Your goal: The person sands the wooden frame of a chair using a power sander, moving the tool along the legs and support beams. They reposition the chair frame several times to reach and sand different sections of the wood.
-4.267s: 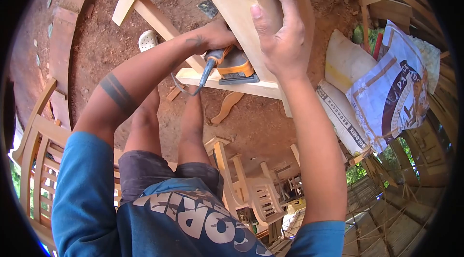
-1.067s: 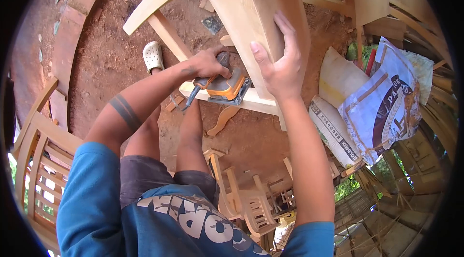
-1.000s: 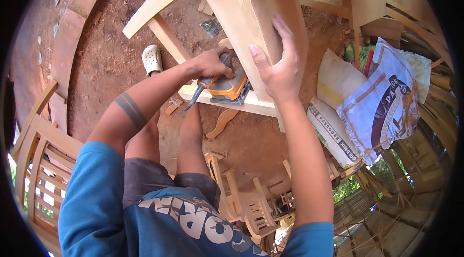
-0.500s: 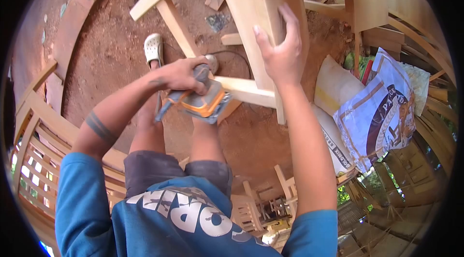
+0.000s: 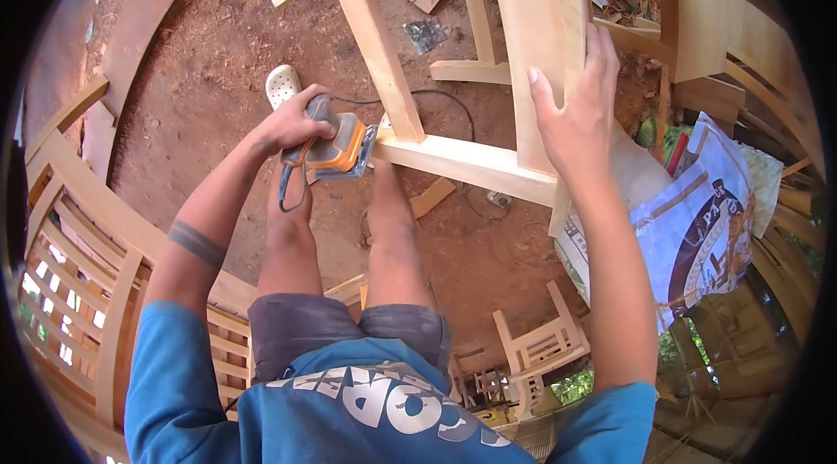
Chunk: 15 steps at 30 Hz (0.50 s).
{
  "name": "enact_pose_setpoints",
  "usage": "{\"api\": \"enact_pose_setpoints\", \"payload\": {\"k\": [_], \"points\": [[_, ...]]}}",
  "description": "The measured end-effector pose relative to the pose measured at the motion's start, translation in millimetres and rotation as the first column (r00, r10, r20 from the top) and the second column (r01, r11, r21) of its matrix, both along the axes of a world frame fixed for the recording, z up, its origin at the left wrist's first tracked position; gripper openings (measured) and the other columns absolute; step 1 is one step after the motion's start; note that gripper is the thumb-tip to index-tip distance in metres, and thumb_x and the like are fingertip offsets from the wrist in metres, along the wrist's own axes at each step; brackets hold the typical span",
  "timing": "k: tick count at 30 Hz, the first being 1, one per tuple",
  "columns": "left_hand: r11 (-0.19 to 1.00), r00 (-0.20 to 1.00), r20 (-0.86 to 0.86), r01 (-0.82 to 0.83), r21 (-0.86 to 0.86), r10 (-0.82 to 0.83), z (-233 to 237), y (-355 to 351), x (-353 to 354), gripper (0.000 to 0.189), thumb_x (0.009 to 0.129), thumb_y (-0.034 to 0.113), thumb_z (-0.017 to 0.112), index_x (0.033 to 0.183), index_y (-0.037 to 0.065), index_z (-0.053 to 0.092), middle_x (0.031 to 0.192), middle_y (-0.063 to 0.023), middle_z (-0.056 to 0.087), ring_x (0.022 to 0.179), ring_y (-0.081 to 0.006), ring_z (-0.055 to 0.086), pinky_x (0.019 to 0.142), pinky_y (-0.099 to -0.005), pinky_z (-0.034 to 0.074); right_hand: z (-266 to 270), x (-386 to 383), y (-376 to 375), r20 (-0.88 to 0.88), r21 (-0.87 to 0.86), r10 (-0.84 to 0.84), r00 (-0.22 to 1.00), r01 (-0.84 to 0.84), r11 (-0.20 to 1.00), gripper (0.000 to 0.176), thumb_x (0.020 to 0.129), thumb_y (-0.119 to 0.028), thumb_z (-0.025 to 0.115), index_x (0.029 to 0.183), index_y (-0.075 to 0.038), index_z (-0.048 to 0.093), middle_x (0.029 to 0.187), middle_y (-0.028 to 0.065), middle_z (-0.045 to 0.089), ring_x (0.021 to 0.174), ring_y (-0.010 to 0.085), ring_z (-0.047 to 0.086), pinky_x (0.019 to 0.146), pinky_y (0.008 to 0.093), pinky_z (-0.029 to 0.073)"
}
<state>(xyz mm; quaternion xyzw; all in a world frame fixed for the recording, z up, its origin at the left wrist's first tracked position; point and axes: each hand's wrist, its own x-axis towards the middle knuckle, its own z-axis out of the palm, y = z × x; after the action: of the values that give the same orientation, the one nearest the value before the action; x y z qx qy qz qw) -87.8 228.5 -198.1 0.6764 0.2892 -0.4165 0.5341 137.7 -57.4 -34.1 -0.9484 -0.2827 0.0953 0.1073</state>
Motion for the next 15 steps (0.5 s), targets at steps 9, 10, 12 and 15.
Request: {"api": "enact_pose_setpoints", "payload": {"k": [9, 10, 12, 15], "points": [[0.952, 0.968, 0.009, 0.248, -0.179, -0.250, -34, -21, 56, 0.082, 0.062, 0.031, 0.079, 0.138, 0.012, 0.057, 0.121, -0.0224, 0.067, 0.113, -0.0355, 0.065, 0.099, -0.0411, 0.051, -5, -5, -5, 0.070, -0.092, 0.027, 0.997, -0.020, 0.996, 0.081, 0.091, -0.010, 0.068, 0.155, 0.002, 0.020, 0.155, 0.0286, 0.031, 0.143, 0.0439, 0.034, 0.119, 0.0482, 0.029], [0.950, 0.969, 0.015, 0.244, -0.197, -0.246, -41, -23, 56, 0.082, 0.062, 0.031, 0.080, 0.138, 0.012, 0.057, 0.121, -0.0220, 0.067, 0.113, -0.0352, 0.065, 0.099, -0.0412, 0.051, -5, -5, -6, 0.067, -0.086, 0.025, 0.997, -0.019, 0.996, 0.080, 0.091, -0.010, 0.068, 0.155, 0.002, 0.020, 0.154, 0.0286, 0.032, 0.142, 0.0437, 0.036, 0.118, 0.0481, 0.030], [0.944, 0.971, 0.029, 0.240, -0.225, -0.239, -51, -24, 59, 0.082, 0.061, 0.029, 0.080, 0.138, 0.012, 0.057, 0.121, -0.0213, 0.067, 0.113, -0.0346, 0.065, 0.099, -0.0415, 0.051, -8, -5, -6, 0.064, -0.065, 0.017, 0.998, -0.013, 0.998, 0.079, 0.092, -0.009, 0.067, 0.155, 0.002, 0.020, 0.153, 0.0287, 0.034, 0.141, 0.0435, 0.038, 0.117, 0.0479, 0.032], [0.949, 0.977, 0.028, 0.213, -0.231, -0.213, -59, -24, 61, 0.081, 0.059, 0.031, 0.081, 0.135, 0.012, 0.060, 0.121, -0.0202, 0.068, 0.112, -0.0333, 0.066, 0.097, -0.0403, 0.052, -7, -4, -2, 0.034, -0.058, -0.025, 0.999, 0.027, 0.998, 0.078, 0.093, -0.008, 0.066, 0.155, 0.002, 0.020, 0.152, 0.0285, 0.037, 0.138, 0.0428, 0.043, 0.115, 0.0469, 0.036]]}}
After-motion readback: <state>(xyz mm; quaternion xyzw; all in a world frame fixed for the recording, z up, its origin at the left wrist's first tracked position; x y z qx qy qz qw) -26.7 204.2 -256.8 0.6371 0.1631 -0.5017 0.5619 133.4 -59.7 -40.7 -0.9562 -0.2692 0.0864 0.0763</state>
